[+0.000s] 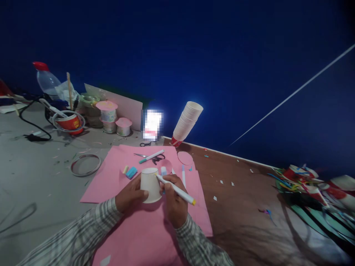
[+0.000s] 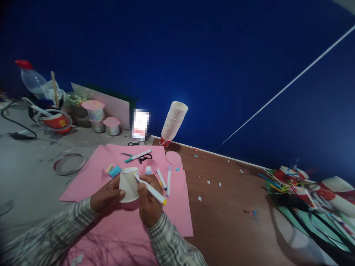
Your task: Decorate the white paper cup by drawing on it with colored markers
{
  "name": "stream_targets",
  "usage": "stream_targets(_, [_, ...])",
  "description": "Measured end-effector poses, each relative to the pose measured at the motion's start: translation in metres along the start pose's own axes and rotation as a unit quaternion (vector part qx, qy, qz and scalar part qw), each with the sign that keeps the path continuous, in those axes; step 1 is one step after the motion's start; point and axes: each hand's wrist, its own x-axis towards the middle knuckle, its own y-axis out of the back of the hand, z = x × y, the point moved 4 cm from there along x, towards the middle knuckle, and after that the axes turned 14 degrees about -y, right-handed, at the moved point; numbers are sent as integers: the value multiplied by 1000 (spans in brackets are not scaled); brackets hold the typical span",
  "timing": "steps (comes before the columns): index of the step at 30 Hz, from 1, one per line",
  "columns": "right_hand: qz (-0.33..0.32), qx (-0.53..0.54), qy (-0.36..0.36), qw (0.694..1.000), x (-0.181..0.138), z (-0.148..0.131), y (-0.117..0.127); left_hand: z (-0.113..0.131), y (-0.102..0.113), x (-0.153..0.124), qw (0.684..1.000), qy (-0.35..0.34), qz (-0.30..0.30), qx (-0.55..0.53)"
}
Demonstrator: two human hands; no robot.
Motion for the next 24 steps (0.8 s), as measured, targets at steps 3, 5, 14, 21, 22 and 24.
stream_targets(3, [-3,-2,-4,1000,-1,2,0,-1,3,0,1000,-1,11,-1])
stream_targets(5, [-9,2,5,1000,-1,0,-1,-2,6,-1,1000,3,22,3])
stream_targets(14, [9,131,-16,991,3,-2,0,3,9,-1,998,13,44,31])
stream_targets(21, [43,28,-9,999,0,0,-2,-1,7,-1,997,18,58,-42])
stream_targets(22, [44,17,-6,999,-2,0,-2,-2,7,-1,997,11,62,-43])
stream_targets(24, [34,12,5,999,-5,-1,-4,-3,8,-1,997,-3,67,-31])
